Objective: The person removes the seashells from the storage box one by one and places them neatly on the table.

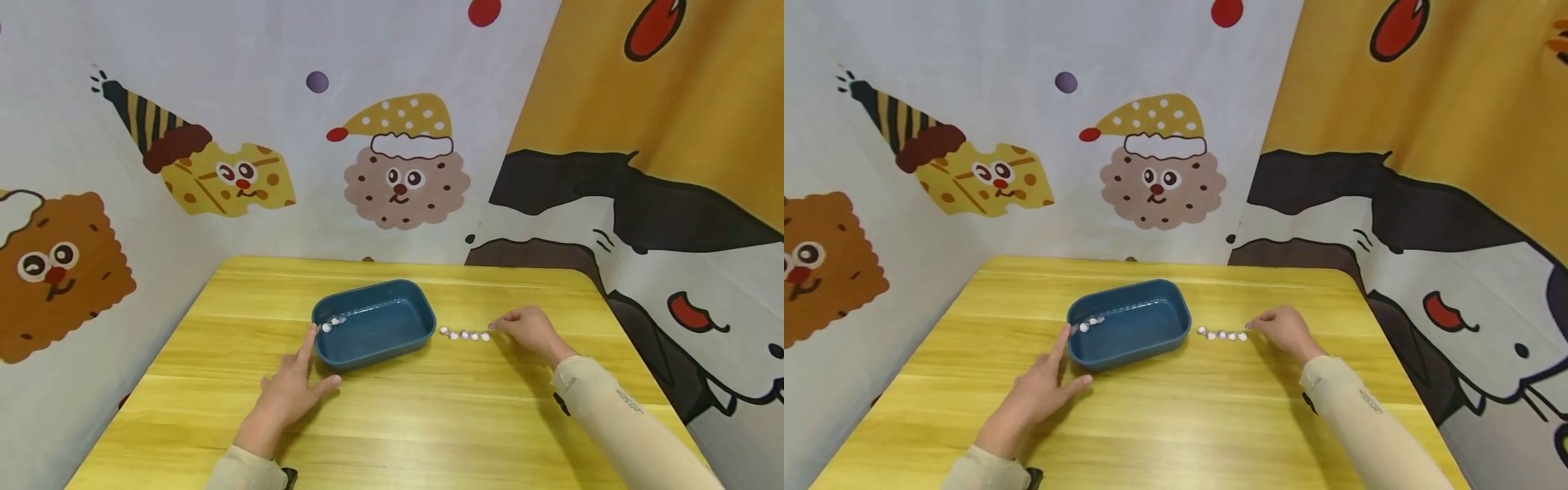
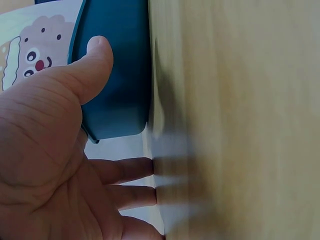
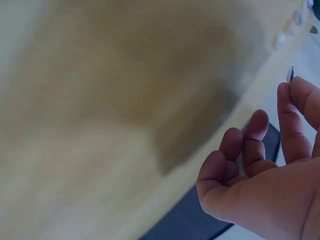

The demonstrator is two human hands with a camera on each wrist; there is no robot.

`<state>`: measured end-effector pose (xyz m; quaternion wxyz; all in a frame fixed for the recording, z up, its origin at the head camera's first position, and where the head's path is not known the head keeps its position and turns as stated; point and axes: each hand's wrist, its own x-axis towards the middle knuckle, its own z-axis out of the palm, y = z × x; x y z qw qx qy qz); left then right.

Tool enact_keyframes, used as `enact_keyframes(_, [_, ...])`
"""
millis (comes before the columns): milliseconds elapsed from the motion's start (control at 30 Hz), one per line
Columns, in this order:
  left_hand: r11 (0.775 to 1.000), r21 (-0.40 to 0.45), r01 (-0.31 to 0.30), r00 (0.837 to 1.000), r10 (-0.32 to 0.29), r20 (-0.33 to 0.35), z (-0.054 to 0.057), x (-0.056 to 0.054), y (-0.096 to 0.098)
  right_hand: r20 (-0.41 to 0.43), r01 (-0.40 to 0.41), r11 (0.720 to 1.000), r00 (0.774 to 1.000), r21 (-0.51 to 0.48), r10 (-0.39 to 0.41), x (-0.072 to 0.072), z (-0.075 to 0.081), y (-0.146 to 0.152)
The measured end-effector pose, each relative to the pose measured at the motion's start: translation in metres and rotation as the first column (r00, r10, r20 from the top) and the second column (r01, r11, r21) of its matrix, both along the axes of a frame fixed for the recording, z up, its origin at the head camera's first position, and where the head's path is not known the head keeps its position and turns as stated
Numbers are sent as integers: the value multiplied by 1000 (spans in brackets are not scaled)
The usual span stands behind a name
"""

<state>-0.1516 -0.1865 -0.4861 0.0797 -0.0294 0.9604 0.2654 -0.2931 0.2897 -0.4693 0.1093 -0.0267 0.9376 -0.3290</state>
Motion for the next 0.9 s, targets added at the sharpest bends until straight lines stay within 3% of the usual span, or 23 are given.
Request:
enact_keyframes(133, [1000,1,7,1000,-7,-2,-1,0,1,69,70,997,995,-32,-67,7,-12,9])
enact_keyframes(233, [1000,-8,4,1000,-4,-11,-1,-1,0,77,105,993,992,-47,-102,8,-15,10])
enact_keyframes(667, [1000,-11,6,1000,-6,-3,-1,0,0,-3,70,997,998,45,-69,11,-18,8])
enact_keyframes(900, [1000,-18,4,1000,-4,4,-2,0,0,8,73,996,997,50,-73,11,-19,9])
